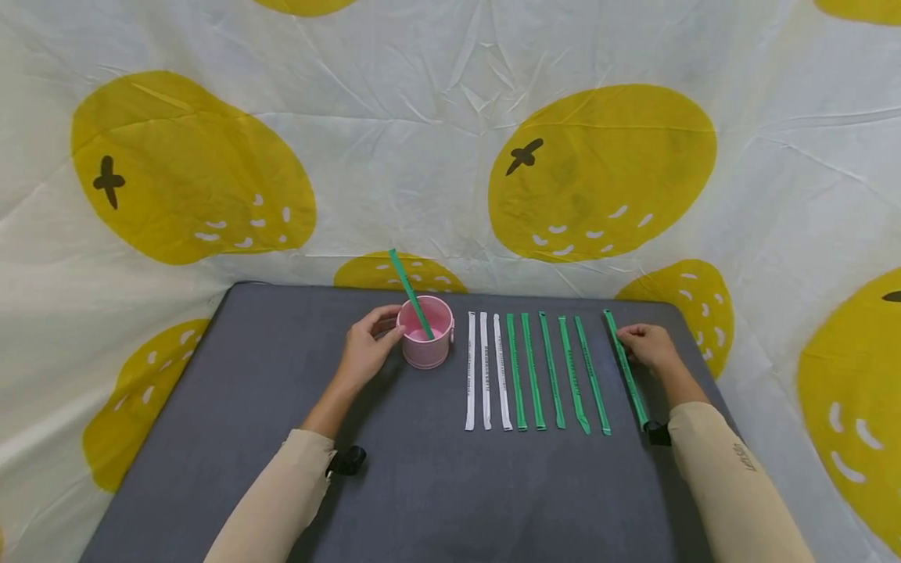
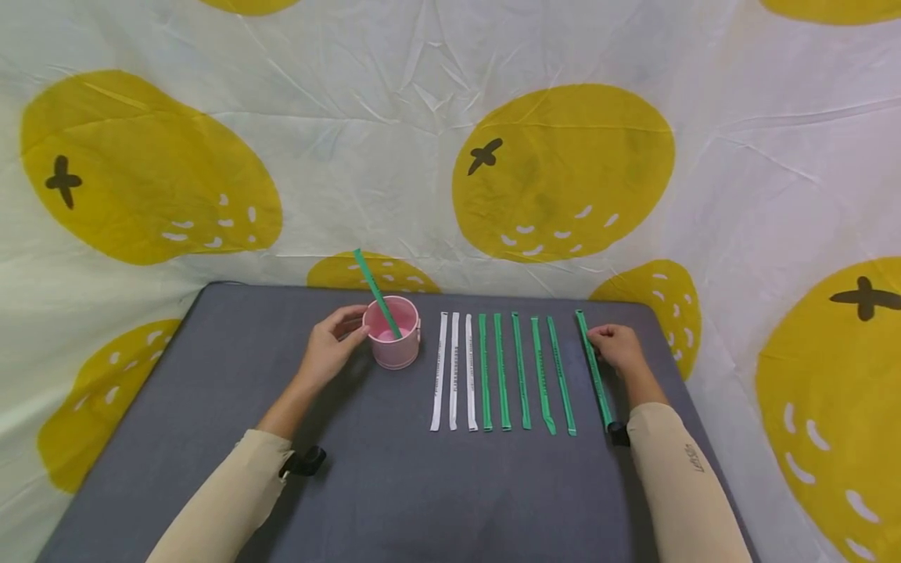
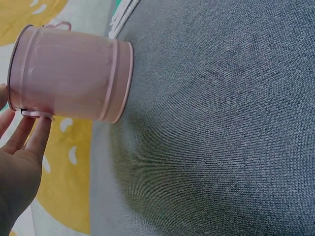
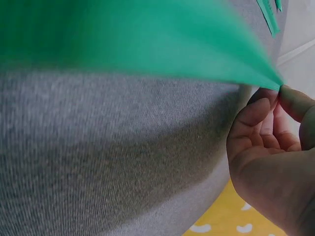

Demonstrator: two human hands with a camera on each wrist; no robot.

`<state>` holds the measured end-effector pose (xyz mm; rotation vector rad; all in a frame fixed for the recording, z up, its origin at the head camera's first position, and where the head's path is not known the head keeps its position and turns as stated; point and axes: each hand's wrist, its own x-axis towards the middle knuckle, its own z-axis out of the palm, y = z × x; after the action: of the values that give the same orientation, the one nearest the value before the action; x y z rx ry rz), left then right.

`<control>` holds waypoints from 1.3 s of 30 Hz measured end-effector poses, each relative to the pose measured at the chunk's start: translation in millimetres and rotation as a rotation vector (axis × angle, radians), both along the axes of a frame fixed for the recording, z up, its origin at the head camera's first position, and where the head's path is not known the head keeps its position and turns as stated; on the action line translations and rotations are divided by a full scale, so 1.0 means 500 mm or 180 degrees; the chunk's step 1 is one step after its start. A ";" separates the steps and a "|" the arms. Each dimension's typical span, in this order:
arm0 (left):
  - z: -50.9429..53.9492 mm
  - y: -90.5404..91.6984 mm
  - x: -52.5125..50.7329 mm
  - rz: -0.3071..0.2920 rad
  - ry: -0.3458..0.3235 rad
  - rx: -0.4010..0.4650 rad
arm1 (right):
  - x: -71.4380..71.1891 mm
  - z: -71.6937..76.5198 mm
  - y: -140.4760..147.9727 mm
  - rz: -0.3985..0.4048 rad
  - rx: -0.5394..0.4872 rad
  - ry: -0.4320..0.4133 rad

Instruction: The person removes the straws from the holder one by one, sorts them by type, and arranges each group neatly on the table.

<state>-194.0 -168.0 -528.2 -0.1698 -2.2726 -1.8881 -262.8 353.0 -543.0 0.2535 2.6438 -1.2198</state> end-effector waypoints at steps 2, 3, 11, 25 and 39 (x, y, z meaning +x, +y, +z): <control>0.003 0.001 0.000 -0.0021 -0.0008 0.0018 | -0.001 -0.002 -0.004 -0.0038 -0.0022 -0.0028; 0.007 0.003 0.002 -0.0032 -0.0016 0.0022 | -0.002 -0.003 -0.007 -0.0048 -0.0028 -0.0048; 0.061 0.012 0.031 -0.0084 -0.0072 0.0020 | -0.003 -0.016 -0.021 -0.0144 -0.0040 -0.0095; 0.061 0.009 0.029 -0.0080 -0.0068 -0.0072 | 0.004 -0.014 -0.030 -0.0216 0.0051 0.0015; 0.060 0.007 0.029 -0.0102 -0.0111 -0.0069 | 0.010 -0.022 -0.022 -0.0020 -0.0064 0.0111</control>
<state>-179.6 -164.3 -498.0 -0.1784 -2.3274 -1.8971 -257.7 341.8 -554.0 0.2397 2.6606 -1.2632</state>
